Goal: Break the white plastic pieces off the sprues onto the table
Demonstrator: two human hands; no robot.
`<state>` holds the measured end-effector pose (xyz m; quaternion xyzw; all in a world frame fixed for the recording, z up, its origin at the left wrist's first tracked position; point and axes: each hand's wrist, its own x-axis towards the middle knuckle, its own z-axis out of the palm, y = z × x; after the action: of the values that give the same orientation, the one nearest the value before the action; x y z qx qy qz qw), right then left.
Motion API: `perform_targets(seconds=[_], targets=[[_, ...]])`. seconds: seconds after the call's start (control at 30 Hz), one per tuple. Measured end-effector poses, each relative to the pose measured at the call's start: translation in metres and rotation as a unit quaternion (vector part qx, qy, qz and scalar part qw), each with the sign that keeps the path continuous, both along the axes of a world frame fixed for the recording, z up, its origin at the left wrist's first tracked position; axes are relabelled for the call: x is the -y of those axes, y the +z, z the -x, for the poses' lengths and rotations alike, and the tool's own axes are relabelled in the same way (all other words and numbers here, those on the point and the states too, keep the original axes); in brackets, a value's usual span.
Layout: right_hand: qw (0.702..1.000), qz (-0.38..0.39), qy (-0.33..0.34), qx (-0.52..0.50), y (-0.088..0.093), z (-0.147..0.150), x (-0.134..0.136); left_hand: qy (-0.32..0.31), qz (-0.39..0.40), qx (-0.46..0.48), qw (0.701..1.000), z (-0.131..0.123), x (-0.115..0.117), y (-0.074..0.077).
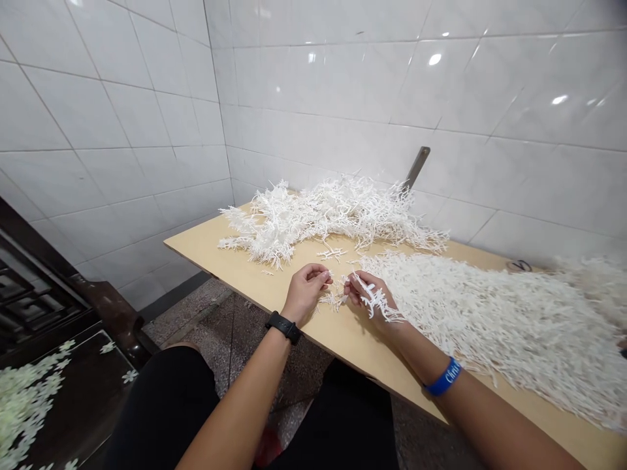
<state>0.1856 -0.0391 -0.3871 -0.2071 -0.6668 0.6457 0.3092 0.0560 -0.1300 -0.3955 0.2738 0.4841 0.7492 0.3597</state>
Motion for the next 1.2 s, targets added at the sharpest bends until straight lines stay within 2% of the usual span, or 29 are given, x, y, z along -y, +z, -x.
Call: perform_targets(seconds=[0.17, 0.3, 0.4, 0.47, 0.6, 0.83, 1.07, 1.2], targets=[[0.997, 0.063, -0.015, -0.036, 0.001, -0.001, 0.000, 0.010, 0.016, -0.050, 0.999, -0.001, 0.000, 0.001], [0.994, 0.097, -0.005, -0.050, -0.001, -0.001, -0.005, 0.029, 0.034, -0.135, 0.990, 0.001, -0.001, -0.003], [0.991, 0.130, 0.006, -0.037, -0.002, -0.001, -0.008, 0.026, 0.017, -0.217, 0.976, 0.002, 0.000, -0.005], [0.988, 0.151, 0.009, -0.020, -0.002, 0.000, -0.007, 0.010, -0.001, -0.239, 0.971, 0.002, 0.000, -0.004], [0.990, 0.144, 0.007, 0.008, 0.002, 0.000, -0.001, -0.044, 0.018, -0.218, 0.975, -0.002, 0.000, -0.003], [0.982, 0.163, 0.081, 0.041, 0.008, -0.003, 0.007, -0.010, 0.041, -0.250, 0.967, -0.003, -0.001, -0.006], [0.977, 0.166, 0.118, 0.064, 0.007, -0.003, 0.005, -0.076, 0.015, -0.234, 0.969, -0.007, 0.001, -0.002], [0.978, 0.137, 0.141, 0.066, 0.009, -0.004, 0.003, -0.087, 0.012, -0.209, 0.974, -0.009, 0.003, 0.000]])
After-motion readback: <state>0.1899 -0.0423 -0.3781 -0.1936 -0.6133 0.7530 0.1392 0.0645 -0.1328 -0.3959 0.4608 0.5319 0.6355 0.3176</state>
